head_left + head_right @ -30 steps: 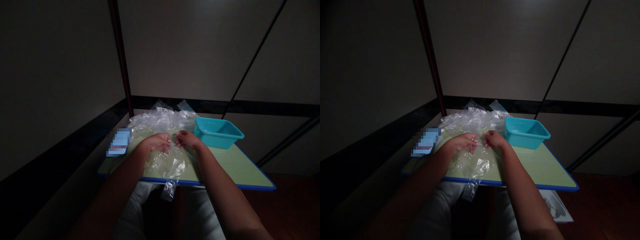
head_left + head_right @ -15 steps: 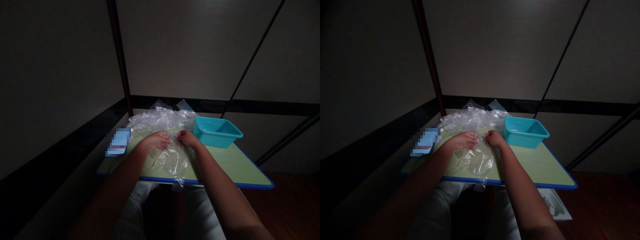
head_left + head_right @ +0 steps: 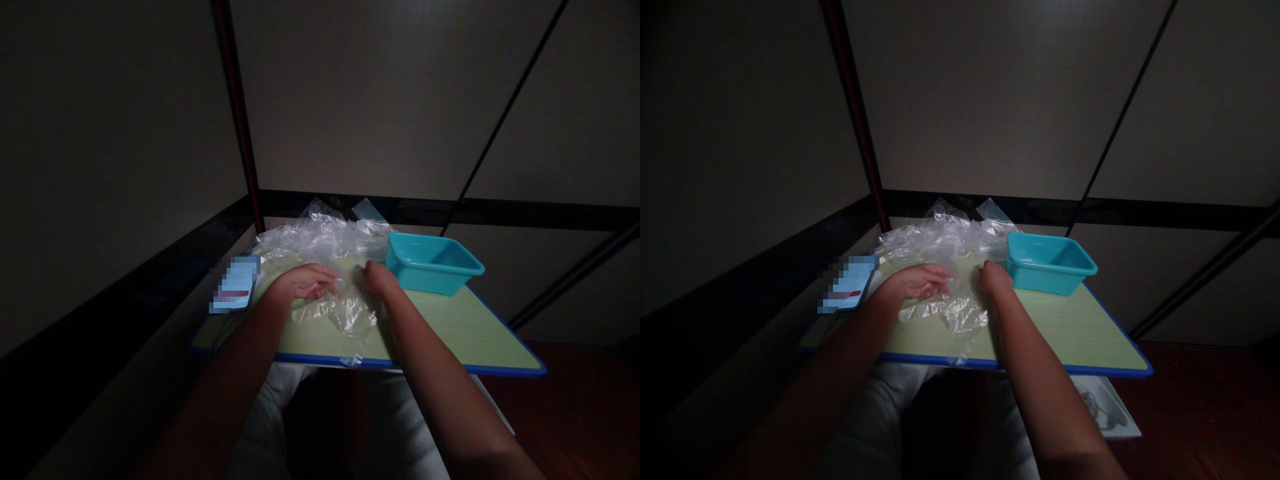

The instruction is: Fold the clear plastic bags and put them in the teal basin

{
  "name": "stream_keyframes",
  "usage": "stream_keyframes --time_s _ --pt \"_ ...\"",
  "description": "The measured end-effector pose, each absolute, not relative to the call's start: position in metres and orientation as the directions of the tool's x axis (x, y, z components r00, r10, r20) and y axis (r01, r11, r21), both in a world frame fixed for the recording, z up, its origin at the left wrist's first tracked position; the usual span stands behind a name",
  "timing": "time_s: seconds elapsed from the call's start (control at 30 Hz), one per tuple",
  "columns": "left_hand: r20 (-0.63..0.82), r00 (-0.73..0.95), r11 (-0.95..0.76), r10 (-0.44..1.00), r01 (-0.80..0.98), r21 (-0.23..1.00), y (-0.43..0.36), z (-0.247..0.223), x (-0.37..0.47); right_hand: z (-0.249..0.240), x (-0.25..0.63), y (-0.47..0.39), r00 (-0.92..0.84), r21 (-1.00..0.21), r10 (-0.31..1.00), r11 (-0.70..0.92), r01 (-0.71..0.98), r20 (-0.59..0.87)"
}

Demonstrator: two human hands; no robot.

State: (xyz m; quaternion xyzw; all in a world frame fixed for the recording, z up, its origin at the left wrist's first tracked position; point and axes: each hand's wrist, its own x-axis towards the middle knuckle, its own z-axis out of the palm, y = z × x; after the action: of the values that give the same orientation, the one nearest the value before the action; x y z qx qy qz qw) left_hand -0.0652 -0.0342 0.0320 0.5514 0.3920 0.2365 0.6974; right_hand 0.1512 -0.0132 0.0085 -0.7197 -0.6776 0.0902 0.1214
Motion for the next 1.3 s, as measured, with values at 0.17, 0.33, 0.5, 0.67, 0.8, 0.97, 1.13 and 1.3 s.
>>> stream_keyframes --time_s 0.17,0.33,0.5,0.67,0.8,0.97,1.13,1.3 --pt "-0.253 0.682 0.312 0.686 0.039 0.949 -0.039 0.037 -0.07 0.015 0.15 -0.014 0.072 -0.328 0.996 -0.049 0.944 0.058" --pt "-0.094 0.713 0.291 0.695 -0.159 0.943 -0.039 0.032 -0.07 0.015 0.15 -0.012 0.079 -0.351 0.995 -0.05 0.935 0.068" --pt "-0.171 0.799 0.38 0.576 -0.077 0.922 -0.04 0.031 -0.068 0.012 0.153 -0.011 0.114 -0.335 0.992 -0.091 0.938 0.052" --pt "-0.236 0.853 0.358 0.466 0.063 0.932 -0.043 0.037 -0.07 0.011 0.154 -0.014 0.157 -0.308 0.987 -0.137 0.941 0.039" --pt "-0.244 0.847 0.319 0.472 0.094 0.943 -0.04 0.037 -0.072 0.011 0.155 -0.017 0.176 -0.284 0.984 -0.159 0.946 0.034" --pt "-0.258 0.534 0.193 0.805 0.175 0.965 -0.032 0.037 -0.072 0.011 0.156 -0.019 0.179 -0.263 0.984 -0.166 0.95 0.026" --pt "-0.044 -0.058 0.062 0.997 0.344 0.937 -0.021 0.036 -0.07 0.014 0.155 -0.02 0.169 -0.249 0.985 -0.161 0.955 0.011" --pt "0.386 -0.099 -0.247 0.917 0.617 0.747 -0.029 0.034 -0.06 0.015 0.153 -0.022 0.156 -0.233 0.988 -0.152 0.961 0.0"
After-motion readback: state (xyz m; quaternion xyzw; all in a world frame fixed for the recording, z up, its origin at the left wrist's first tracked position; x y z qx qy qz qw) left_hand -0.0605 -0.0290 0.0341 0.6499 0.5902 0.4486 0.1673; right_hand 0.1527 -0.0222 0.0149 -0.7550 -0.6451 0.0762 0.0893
